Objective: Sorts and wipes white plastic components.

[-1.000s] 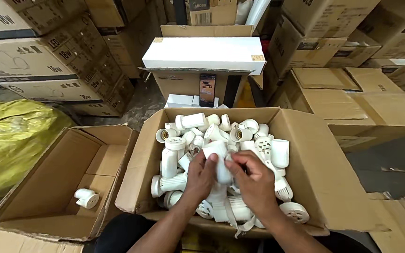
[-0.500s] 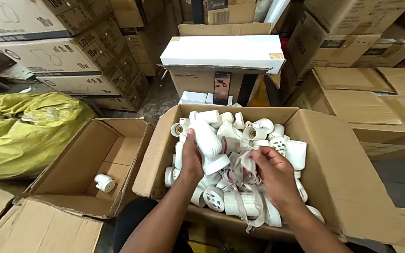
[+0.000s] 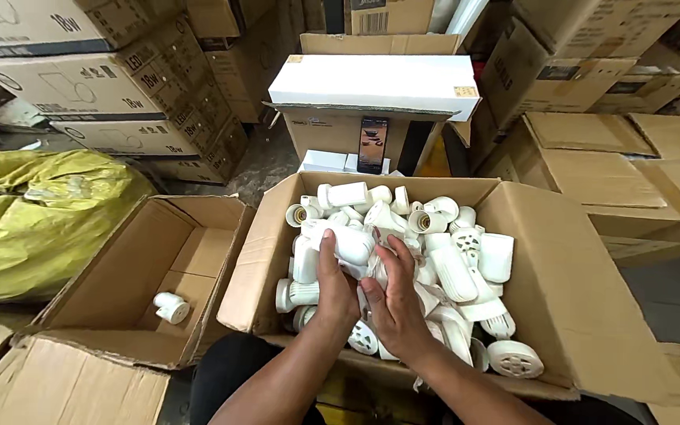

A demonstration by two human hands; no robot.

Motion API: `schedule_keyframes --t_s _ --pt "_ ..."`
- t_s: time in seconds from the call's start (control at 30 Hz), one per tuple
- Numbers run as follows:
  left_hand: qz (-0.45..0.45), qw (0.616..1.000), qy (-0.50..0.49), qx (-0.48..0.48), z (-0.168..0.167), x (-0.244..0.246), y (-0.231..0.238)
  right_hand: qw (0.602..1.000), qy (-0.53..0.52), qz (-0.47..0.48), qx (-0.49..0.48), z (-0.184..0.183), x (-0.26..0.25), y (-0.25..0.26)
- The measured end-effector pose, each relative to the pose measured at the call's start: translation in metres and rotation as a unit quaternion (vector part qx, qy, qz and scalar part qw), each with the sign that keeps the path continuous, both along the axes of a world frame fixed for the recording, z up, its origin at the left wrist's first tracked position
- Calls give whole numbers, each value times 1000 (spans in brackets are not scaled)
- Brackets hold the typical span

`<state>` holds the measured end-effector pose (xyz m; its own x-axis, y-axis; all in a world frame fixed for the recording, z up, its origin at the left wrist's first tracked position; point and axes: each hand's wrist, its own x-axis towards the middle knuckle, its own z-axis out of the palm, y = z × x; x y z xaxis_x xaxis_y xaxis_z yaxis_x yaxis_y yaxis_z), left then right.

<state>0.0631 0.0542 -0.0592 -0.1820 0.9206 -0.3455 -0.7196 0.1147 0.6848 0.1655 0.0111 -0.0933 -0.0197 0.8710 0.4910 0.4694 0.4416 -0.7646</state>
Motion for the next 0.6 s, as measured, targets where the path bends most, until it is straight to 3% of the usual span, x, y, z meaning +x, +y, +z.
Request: schedule_keyframes --t_s 0.13,0.33,0.43,0.53,0.57,0.6 --pt "32 999 9 37 -1 -3 -1 996 84 -11 5 2 -13 4" --pt "42 991 18 123 11 -6 -5 987 132 79 53 6 3 13" --pt "80 978 106 159 1 -8 -2 942 311 67 -110 18 -11 10" --pt "95 944 194 249 -9 -14 -6 789 494 42 -363 43 -12 14" --pt "96 942 198 253 -7 -13 -7 775 496 31 -391 49 -11 15" --pt "94 949 188 233 -4 -11 -6 810 454 31 -369 49 -10 12"
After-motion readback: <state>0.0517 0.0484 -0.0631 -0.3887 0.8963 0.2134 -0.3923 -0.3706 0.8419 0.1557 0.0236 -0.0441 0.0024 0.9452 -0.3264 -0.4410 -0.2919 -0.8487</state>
